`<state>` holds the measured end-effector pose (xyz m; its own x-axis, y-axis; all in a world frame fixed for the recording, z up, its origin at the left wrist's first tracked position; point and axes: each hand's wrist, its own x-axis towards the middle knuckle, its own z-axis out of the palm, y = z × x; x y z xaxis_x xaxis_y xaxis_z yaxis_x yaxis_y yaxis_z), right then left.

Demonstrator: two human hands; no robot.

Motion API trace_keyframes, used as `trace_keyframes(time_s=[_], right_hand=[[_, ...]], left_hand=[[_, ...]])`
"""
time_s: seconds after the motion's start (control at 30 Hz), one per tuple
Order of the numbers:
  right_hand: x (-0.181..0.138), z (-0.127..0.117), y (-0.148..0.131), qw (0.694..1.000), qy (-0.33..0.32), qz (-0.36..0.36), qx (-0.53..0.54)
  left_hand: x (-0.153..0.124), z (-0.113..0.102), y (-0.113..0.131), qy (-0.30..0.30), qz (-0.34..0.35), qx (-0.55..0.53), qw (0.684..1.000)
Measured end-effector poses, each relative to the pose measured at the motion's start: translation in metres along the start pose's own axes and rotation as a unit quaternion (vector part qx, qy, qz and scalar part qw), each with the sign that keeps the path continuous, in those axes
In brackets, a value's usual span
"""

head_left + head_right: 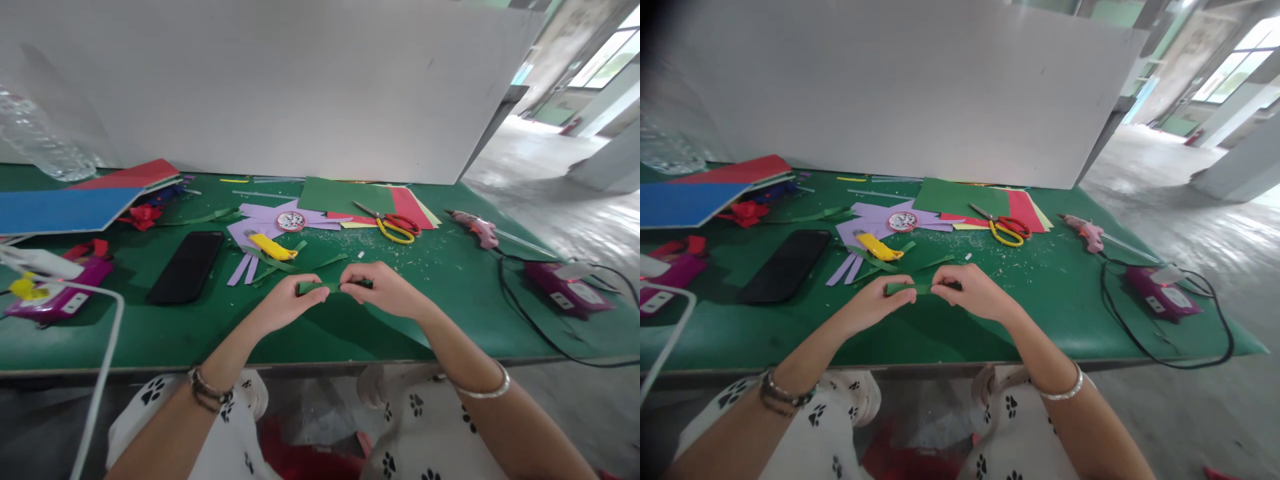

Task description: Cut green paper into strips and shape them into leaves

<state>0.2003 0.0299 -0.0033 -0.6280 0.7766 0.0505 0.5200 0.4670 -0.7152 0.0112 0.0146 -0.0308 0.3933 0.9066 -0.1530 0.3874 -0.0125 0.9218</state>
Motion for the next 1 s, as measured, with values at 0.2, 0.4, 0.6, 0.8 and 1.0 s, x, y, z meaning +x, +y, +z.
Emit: trace_keyframes(time_s=[0.2,0.4,0.6,0.8,1.0], right_hand=[[0.0004,0.0029,0.0023,1.000,0.001,-0.013,-0.002],[0.0005,0.0042,0.0036,1.000,0.006,-0.018,-0.016],[0.0002,0.0042,0.0022,1.000,0.005,-0.015,-0.022],[0.0001,0.0041,0.0012,1.000,-0.001,-0.012,-0.023],[0.0008,0.0066,0.0009,0.999,0.001,-0.016,-0.028]], left_hand=[[-0.0027,0.0008,-0.0028,-0.022,0.011,0.005,1.000],[-0.0021,0.0020,-0.0062,-0.034,0.019,0.003,0.999],[-0.0030,0.0032,-0.0033,-0.042,0.015,-0.015,0.999],[-0.0037,0.0040,-0.0010,-0.045,0.034,-0.031,0.998],[-0.0030,0.0066,-0.0015,-0.049,0.042,-0.047,0.997]])
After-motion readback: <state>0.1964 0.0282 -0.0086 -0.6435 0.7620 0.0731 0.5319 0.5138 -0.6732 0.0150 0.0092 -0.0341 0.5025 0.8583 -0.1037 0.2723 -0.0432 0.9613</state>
